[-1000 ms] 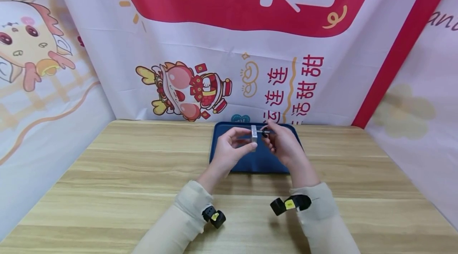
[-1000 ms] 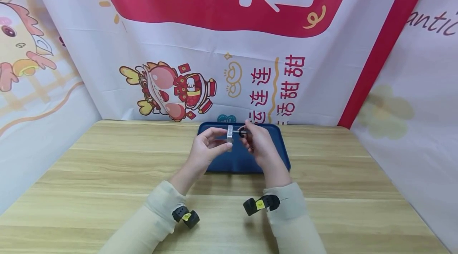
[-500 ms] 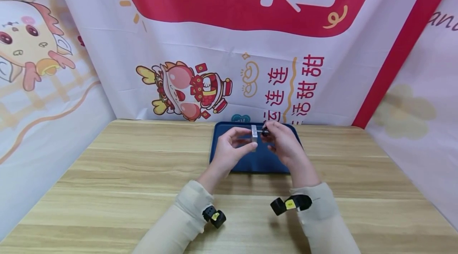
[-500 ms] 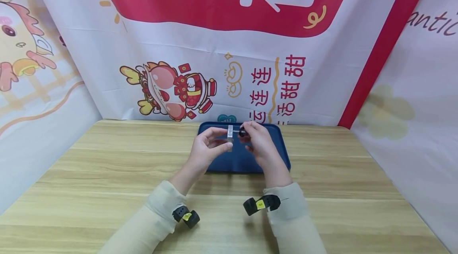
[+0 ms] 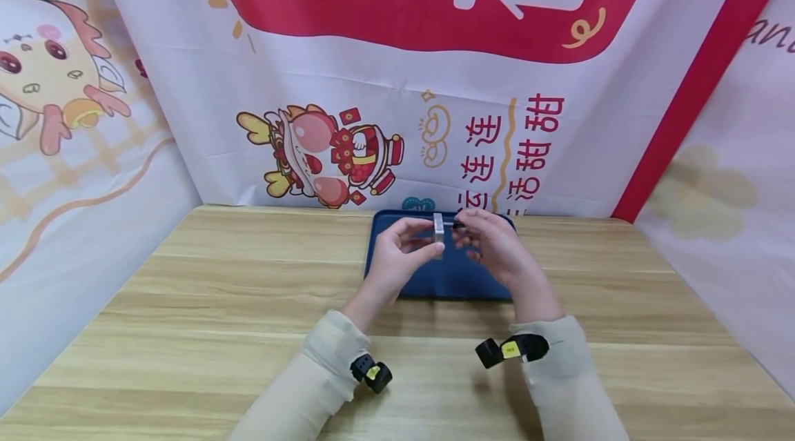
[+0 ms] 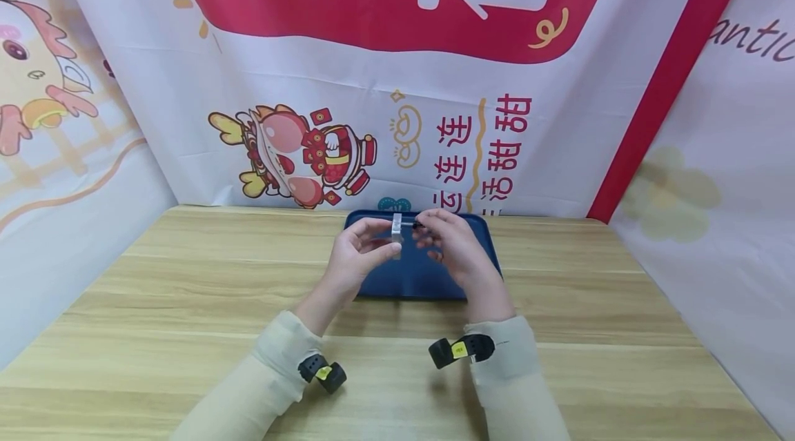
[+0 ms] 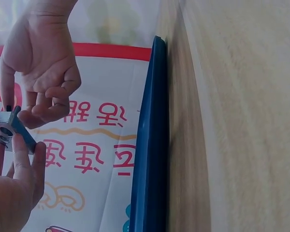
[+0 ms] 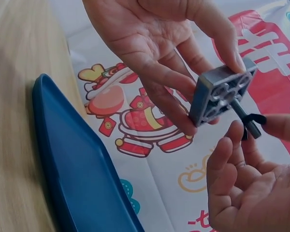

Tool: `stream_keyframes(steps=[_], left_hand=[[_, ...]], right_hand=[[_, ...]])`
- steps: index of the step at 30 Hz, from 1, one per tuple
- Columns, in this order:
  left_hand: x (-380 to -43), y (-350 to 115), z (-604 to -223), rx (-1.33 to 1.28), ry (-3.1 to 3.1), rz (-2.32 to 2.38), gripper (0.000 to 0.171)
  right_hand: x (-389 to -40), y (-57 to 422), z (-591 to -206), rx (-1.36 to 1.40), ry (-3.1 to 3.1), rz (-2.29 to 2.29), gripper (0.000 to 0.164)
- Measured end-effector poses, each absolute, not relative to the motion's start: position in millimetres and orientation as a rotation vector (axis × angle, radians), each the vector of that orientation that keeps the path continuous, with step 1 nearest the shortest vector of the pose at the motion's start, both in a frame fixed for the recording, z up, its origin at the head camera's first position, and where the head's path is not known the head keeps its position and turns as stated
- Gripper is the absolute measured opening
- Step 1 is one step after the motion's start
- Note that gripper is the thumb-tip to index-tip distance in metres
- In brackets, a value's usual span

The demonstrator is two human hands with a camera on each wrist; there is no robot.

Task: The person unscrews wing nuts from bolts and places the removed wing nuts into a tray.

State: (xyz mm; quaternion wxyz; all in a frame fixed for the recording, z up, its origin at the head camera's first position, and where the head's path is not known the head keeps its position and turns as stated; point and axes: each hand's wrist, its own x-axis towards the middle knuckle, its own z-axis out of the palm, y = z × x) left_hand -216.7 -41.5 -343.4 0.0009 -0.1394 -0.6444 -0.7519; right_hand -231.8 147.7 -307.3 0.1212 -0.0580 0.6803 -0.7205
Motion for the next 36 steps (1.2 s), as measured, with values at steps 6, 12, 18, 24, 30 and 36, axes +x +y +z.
stream_keyframes(steps=[6, 12, 18, 24, 30, 36], left_hand=[[-218.2, -41.9, -343.4, -0.445, -2.005, -2.380, 0.035], [-218.5, -41.9, -342.5, -0.445, -2.005, -2.381, 0.035], [-218.9, -42.2, -342.6, -0.442, -1.998, -2.385, 0.036], [-218.6, -42.7, -341.6, -0.428, -2.006, -2.380, 0.035], [-217.5, -42.9, -341.1, -0.415, -2.013, -2.384, 0.035], [-217.7, -43.1, -341.3, -0.424, -2.000, -2.391, 0.034]], right_hand=[[-234.7, 152.8, -309.6, -0.235, 1.955, -2.129, 0.011], [-236.0, 155.9, -309.6, -0.280, 1.960, -2.117, 0.008], [-236.9, 154.6, -310.6, -0.295, 2.067, -2.054, 0.014], [-238.3, 153.4, -312.5, -0.307, 2.170, -2.013, 0.016], [-238.4, 153.1, -315.4, -0.296, 2.228, -2.008, 0.013], [-234.6, 152.9, -310.3, -0.276, 2.181, -2.044, 0.022]])
